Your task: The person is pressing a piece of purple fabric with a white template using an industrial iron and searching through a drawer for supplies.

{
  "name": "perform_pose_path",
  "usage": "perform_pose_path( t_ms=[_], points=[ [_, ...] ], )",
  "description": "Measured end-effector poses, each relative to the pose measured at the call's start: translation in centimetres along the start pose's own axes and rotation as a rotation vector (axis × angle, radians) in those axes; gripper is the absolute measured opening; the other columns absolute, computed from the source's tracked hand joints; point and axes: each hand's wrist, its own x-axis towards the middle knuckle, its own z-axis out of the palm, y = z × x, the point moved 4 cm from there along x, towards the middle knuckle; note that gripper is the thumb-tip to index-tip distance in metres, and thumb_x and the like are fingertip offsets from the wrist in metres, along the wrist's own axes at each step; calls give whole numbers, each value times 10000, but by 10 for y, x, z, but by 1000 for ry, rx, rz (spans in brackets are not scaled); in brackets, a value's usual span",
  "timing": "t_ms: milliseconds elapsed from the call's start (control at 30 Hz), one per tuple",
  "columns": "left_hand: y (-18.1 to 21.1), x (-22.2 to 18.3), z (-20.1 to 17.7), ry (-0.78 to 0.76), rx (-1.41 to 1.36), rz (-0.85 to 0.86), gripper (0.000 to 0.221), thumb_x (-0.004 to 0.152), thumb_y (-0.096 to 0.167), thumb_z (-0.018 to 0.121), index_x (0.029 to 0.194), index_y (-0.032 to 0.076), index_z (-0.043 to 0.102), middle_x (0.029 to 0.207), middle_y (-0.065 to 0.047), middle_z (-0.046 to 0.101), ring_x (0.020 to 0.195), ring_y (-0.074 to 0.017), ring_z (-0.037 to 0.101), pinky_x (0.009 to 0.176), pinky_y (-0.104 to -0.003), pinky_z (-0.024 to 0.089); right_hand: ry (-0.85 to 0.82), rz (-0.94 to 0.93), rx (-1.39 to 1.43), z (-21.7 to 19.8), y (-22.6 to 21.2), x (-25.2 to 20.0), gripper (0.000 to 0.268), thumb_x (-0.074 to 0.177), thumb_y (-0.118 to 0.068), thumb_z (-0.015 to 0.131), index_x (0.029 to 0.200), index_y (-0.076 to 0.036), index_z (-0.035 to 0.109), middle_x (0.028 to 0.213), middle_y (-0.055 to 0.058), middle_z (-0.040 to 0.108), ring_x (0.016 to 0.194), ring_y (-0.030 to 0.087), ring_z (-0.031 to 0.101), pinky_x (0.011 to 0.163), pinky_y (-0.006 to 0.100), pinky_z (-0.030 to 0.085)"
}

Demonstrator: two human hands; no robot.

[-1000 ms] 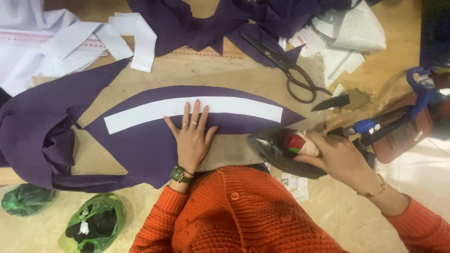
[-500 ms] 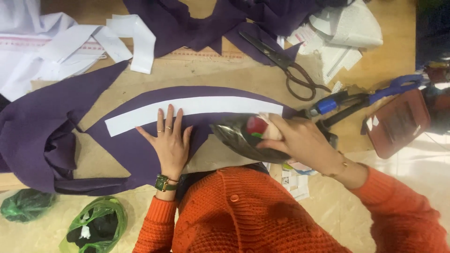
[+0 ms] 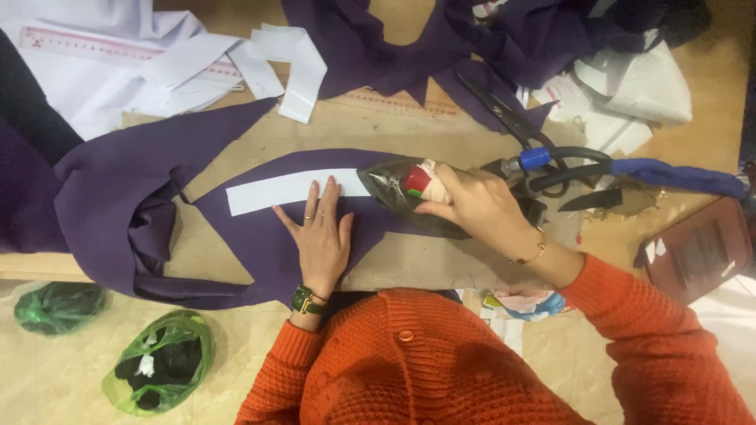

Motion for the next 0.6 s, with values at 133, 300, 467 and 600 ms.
perform_pose_path(
  t_ms=[133, 300, 467, 600],
  points=[
    [1, 3, 0, -7, 2, -11, 492, 1086, 441, 415, 1497, 178, 477, 1592, 1, 478, 1525, -203, 318, 1173, -725, -136, 19, -40, -19, -6, -2, 2, 533, 882, -554, 703, 1144, -102, 599, 751, 121, 749, 713, 279, 760, 707, 362, 594],
    [-6, -1, 6, 14, 15, -17, 494, 1078, 457, 423, 1471, 168, 503, 1645, -16, 396, 1553, -249, 235, 1183, -723, -117, -10, -39, -30, 0, 2, 0, 527, 908, -561, 673, 1118, -82, 609, 710, 121, 735, 660, 262, 751, 660, 340, 585],
    [0, -1, 2, 5, 63, -9, 500, 1086, 467, 405, 1493, 192, 496, 1647, -10, 390, 1559, -248, 216, 1175, -728, -108, -8, -58, -31, -3, 2, 0, 531, 924, -565, 656, 1123, -77, 591, 682, 126, 719, 642, 267, 747, 638, 351, 579],
    [1, 0, 1, -2, 95, -33, 496, 1094, 461, 409, 1505, 198, 500, 1649, -2, 395, 1563, -230, 212, 1162, -723, -146, -24, -43, -2, -5, 0, -1, 540, 925, -560, 662, 1130, -65, 595, 681, 140, 717, 637, 278, 744, 630, 351, 575]
  ],
)
